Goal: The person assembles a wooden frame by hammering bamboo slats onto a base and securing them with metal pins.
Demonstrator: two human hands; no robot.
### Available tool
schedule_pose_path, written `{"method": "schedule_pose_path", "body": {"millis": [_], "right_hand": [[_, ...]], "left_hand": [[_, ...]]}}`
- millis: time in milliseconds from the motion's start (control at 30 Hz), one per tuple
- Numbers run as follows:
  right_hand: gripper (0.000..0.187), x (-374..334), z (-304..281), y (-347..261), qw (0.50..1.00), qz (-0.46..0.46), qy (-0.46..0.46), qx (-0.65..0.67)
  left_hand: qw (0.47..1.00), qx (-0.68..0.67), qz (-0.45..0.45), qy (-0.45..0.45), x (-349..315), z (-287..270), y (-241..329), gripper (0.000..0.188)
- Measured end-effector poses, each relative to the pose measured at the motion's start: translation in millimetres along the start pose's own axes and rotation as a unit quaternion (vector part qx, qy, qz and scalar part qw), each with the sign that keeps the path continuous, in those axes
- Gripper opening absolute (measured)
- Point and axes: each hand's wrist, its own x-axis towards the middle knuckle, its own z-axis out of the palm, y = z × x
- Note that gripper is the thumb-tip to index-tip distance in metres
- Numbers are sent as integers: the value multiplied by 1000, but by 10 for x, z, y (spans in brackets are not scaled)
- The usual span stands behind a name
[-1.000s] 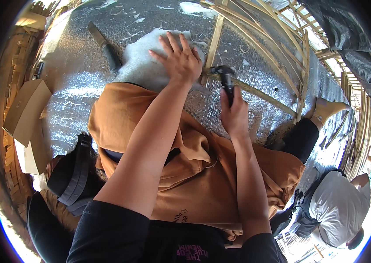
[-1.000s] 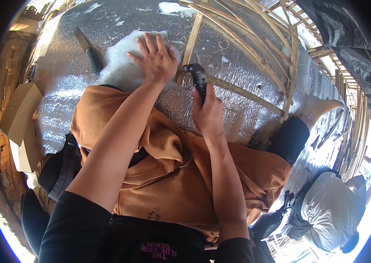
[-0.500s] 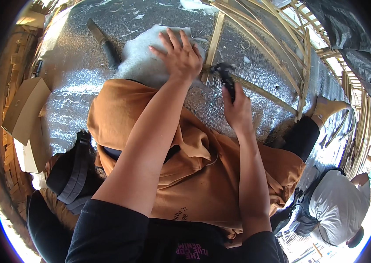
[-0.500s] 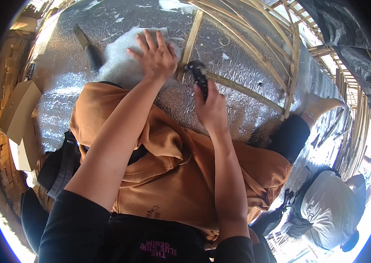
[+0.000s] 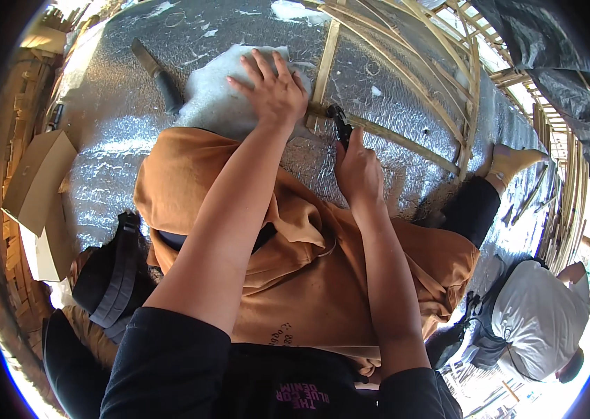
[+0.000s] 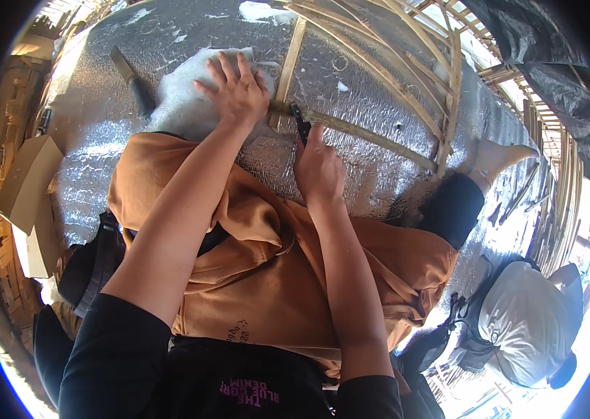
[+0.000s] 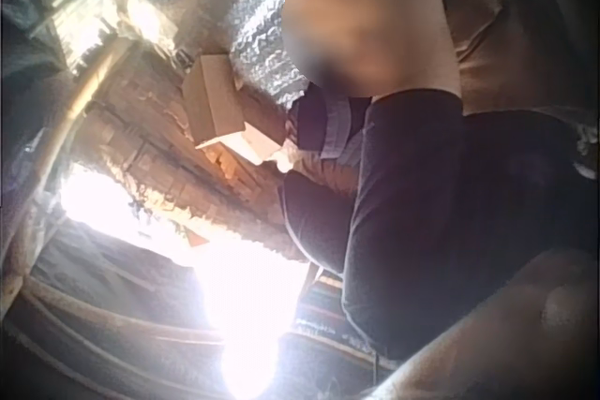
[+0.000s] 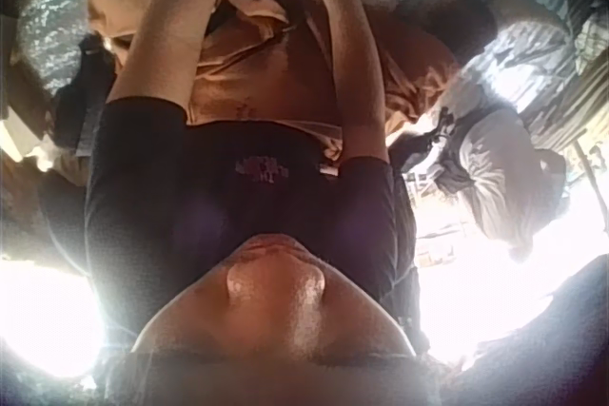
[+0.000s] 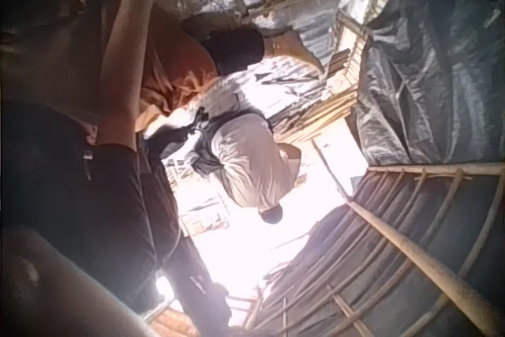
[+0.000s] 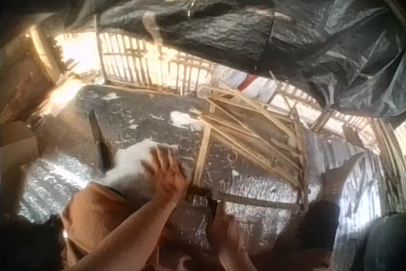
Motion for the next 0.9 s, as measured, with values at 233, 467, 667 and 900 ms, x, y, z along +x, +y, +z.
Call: {"method": "schedule_pose_path", "body": {"millis": [233, 467, 667, 900], "right_hand": [[39, -33, -25, 10, 999, 29, -25, 15], [57, 38, 19, 72, 998, 14, -26, 57], [53, 17, 133, 354, 998, 30, 8, 63], [44, -182, -28, 686, 1000, 11, 17, 17]], "left_hand": [[1000, 2, 5, -20, -16, -59, 46, 64], [998, -41, 26, -34, -37, -80, -90, 67], [981, -93, 52, -161, -322, -458, 94, 78], [951, -33, 157, -264, -625, -718, 14, 93]]}}
